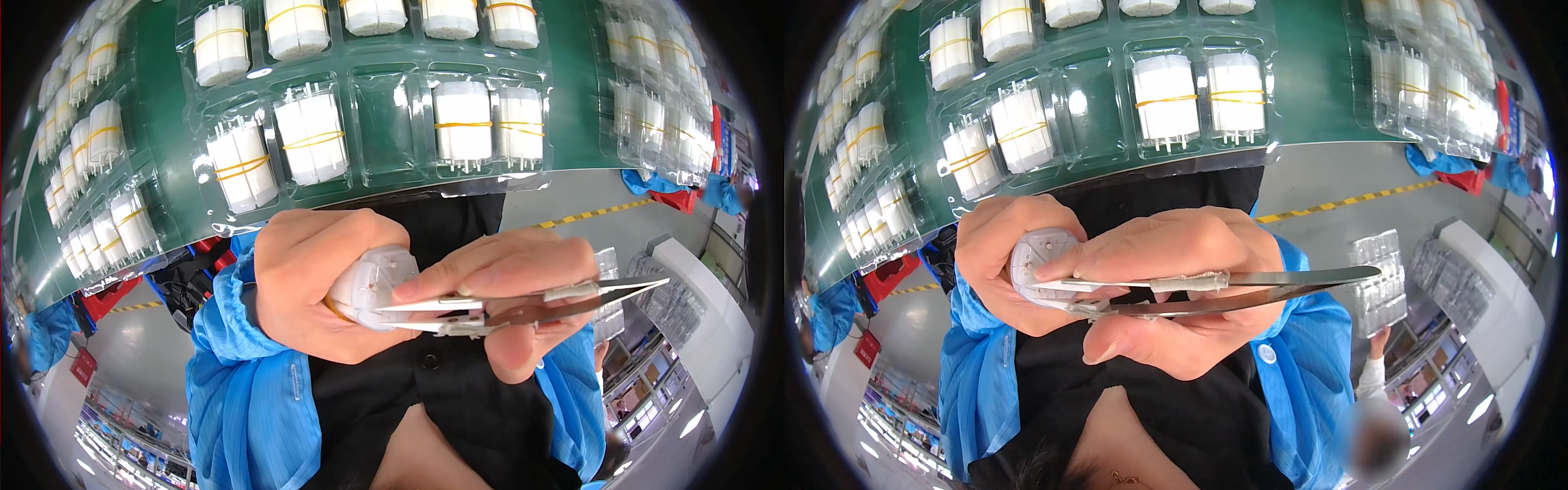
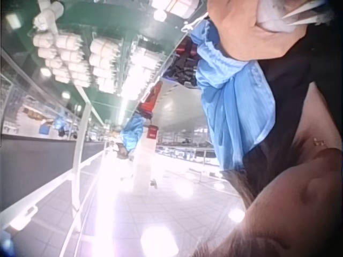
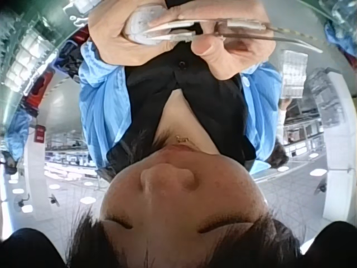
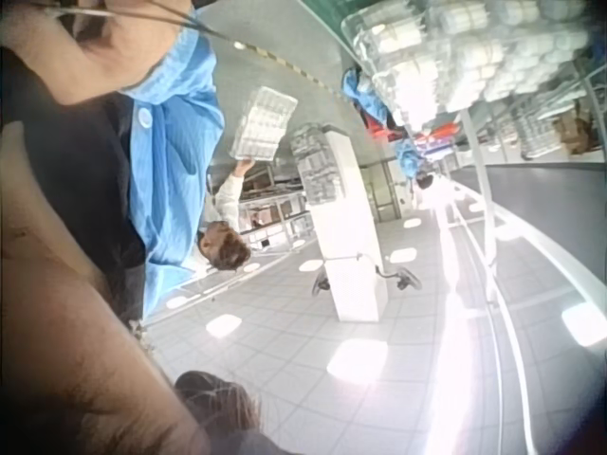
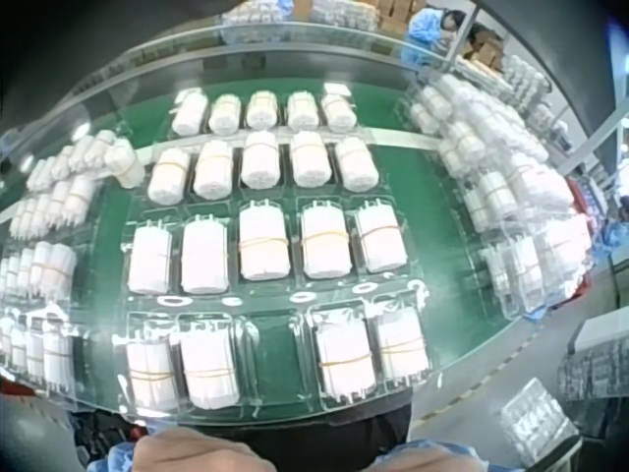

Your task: The person cleans the edges of plastic cylindrical parts by scraping them with a scraping tool or tweezers.

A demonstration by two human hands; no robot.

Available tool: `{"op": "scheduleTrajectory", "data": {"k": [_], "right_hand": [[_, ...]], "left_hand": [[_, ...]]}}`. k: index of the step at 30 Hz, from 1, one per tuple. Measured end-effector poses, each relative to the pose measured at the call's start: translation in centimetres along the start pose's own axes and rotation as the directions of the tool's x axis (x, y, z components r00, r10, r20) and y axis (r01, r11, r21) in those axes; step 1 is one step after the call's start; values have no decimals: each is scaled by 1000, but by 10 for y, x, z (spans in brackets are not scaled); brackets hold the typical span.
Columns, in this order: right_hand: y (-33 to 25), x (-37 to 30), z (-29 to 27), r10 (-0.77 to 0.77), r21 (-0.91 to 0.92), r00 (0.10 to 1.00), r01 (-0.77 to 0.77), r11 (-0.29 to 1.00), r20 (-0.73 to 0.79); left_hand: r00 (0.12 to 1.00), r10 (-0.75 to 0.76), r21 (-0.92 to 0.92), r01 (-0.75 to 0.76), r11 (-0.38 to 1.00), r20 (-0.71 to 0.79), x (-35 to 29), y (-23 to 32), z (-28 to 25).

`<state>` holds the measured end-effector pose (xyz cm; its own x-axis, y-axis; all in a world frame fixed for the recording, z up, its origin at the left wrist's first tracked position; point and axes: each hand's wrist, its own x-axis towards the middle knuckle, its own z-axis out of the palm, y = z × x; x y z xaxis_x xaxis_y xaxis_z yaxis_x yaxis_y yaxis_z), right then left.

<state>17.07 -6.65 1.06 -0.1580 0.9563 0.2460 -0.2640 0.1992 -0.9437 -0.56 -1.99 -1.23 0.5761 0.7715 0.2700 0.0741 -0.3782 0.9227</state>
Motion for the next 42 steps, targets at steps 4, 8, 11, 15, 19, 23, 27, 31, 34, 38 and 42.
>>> {"op": "scheduleTrajectory", "data": {"k": [4,8,11,15,19,23,27,31,34,38,42], "right_hand": [[2,-2,-1,-46,-38,998,47,998,37],[0,-6,3,11,-64,999,-13,998,-37],[-6,-3,0,47,-252,999,-43,967,10],[-9,5,-16,143,-307,973,-82,948,181],[4,1,-12,35,9,994,-36,999,99],[2,0,-9,-6,-44,1000,6,999,8],[6,-4,-1,36,17,994,-34,999,-105],[1,4,-10,131,43,991,-129,991,-32],[-3,4,-9,183,35,978,-181,983,-97],[-4,-1,-7,137,23,990,-136,990,-38],[-4,1,-8,41,27,994,-38,999,-98]], "left_hand": [[1000,-6,-12,6,1000,3,-1,0,2],[999,-31,-30,30,999,-9,-1,2,1],[992,-72,-113,83,990,105,4,1,-2],[981,-76,-93,93,991,179,6,3,-5],[985,-18,-200,52,978,172,6,5,-2],[984,-22,-202,58,978,179,8,7,0],[982,-3,-193,41,980,191,2,4,0],[980,19,-168,14,986,197,3,6,1],[980,3,-195,37,980,199,2,7,1],[973,-4,-295,73,953,229,4,8,0],[956,-7,-256,86,963,293,7,6,0]]}}
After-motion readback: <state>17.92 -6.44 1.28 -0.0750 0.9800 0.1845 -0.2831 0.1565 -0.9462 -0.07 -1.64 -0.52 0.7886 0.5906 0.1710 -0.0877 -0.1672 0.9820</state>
